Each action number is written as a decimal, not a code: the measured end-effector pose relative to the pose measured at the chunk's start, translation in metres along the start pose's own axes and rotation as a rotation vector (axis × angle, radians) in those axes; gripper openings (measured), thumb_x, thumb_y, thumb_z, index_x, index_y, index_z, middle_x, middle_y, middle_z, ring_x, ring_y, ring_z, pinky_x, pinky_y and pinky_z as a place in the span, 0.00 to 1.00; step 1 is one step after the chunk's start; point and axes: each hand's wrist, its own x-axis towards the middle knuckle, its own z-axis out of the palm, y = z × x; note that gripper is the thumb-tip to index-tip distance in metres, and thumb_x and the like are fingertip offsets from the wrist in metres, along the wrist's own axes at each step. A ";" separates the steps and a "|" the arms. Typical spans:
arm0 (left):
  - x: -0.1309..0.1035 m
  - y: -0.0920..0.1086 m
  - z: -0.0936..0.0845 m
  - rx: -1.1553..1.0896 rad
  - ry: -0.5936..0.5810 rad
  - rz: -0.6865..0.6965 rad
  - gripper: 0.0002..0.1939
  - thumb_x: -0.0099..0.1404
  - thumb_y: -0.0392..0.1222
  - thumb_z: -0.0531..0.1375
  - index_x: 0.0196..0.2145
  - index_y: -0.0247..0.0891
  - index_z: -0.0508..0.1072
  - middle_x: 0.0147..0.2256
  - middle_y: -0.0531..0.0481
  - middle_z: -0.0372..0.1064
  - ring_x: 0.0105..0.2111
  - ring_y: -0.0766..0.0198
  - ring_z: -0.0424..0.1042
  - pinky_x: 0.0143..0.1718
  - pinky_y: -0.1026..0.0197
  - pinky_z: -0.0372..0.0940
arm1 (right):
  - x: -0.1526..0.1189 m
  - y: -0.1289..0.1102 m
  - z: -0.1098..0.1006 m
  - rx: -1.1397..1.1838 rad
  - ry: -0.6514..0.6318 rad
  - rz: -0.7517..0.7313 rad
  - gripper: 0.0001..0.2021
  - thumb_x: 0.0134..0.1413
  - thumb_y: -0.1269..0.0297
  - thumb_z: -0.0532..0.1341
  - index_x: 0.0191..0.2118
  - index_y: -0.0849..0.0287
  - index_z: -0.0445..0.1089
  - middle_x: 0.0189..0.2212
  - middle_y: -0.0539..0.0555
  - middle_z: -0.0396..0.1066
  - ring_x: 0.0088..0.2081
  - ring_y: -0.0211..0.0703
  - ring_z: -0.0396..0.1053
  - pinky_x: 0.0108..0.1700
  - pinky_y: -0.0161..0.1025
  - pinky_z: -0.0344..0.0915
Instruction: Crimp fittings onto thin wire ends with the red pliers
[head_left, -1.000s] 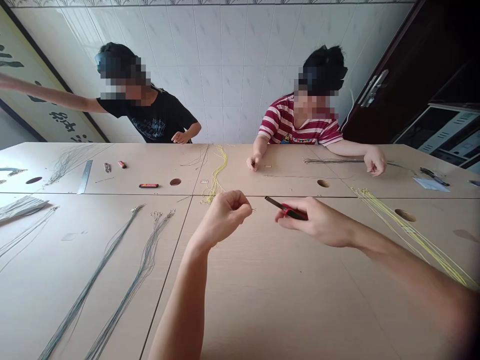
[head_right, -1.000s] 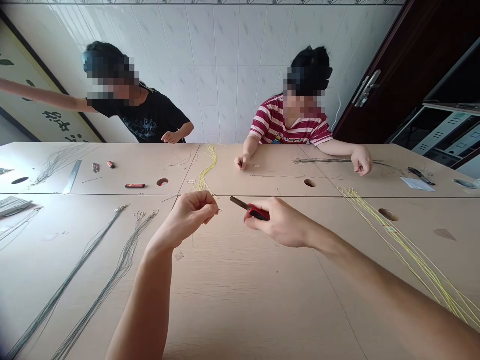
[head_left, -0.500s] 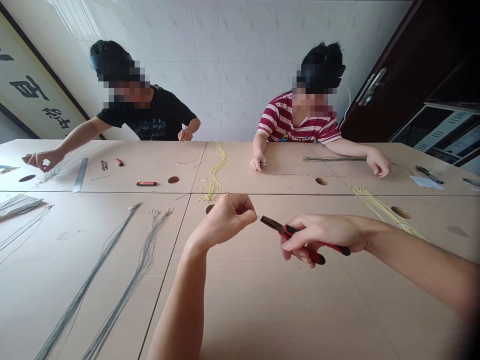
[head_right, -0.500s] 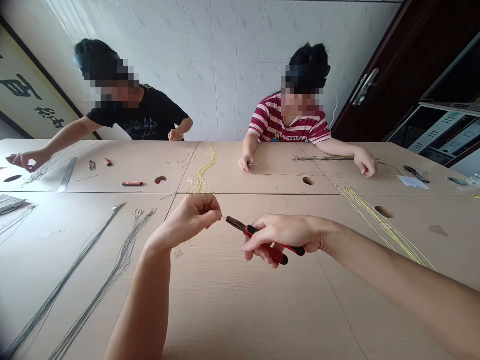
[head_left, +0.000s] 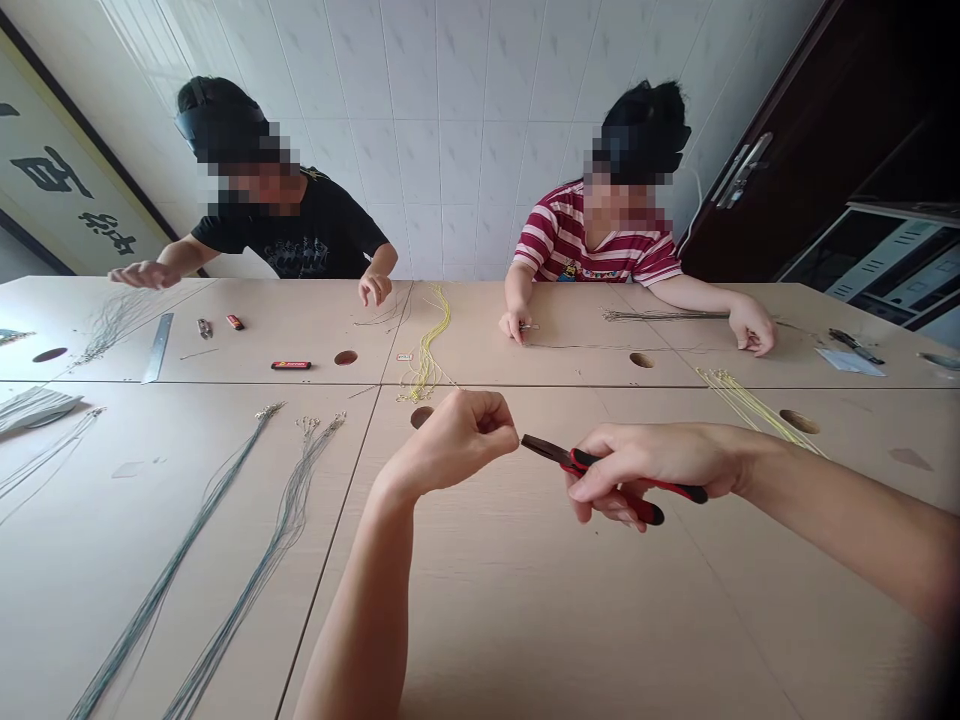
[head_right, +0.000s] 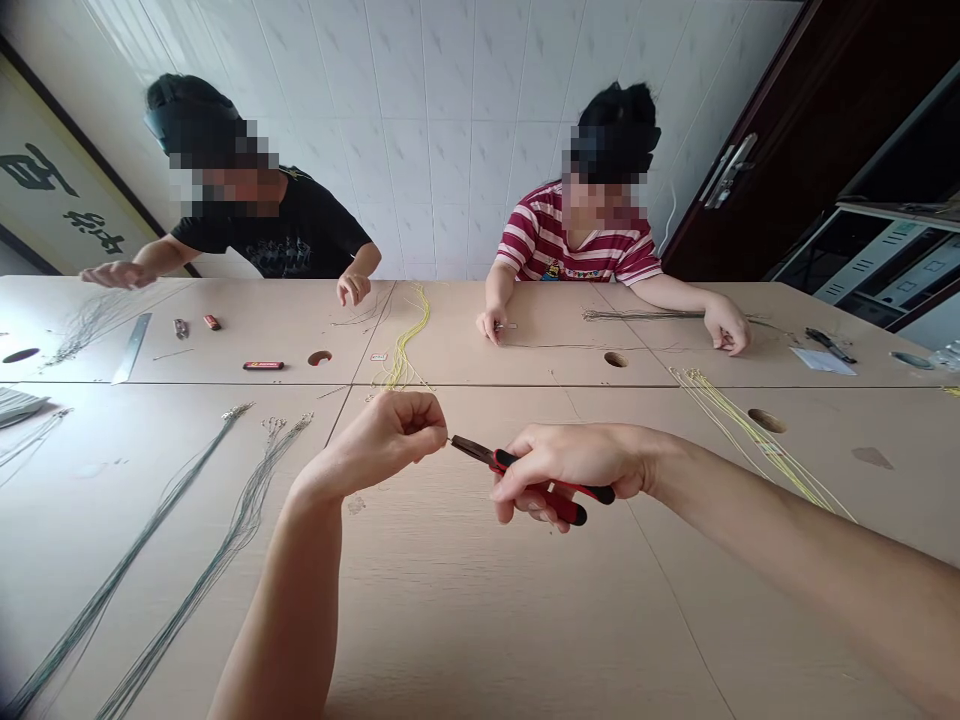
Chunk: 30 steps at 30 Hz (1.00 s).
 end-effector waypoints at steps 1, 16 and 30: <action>0.000 0.000 0.000 -0.003 -0.004 0.002 0.04 0.54 0.36 0.54 0.22 0.37 0.64 0.21 0.58 0.55 0.21 0.72 0.51 0.21 0.66 0.49 | 0.000 0.000 0.000 -0.002 0.001 0.003 0.12 0.52 0.58 0.62 0.29 0.64 0.71 0.19 0.46 0.60 0.21 0.33 0.60 0.27 0.34 0.60; 0.001 0.000 0.002 -0.009 -0.050 -0.016 0.04 0.55 0.37 0.55 0.23 0.38 0.65 0.21 0.57 0.56 0.21 0.71 0.52 0.20 0.66 0.49 | 0.002 0.004 -0.002 0.007 -0.010 0.022 0.12 0.51 0.58 0.63 0.28 0.64 0.71 0.18 0.46 0.59 0.20 0.32 0.58 0.24 0.33 0.60; 0.002 0.001 0.003 0.027 -0.062 -0.029 0.05 0.56 0.36 0.54 0.23 0.38 0.64 0.21 0.58 0.56 0.20 0.72 0.52 0.20 0.66 0.48 | 0.006 0.011 -0.002 0.038 -0.030 0.019 0.10 0.50 0.60 0.63 0.27 0.64 0.70 0.14 0.43 0.55 0.18 0.30 0.54 0.21 0.31 0.56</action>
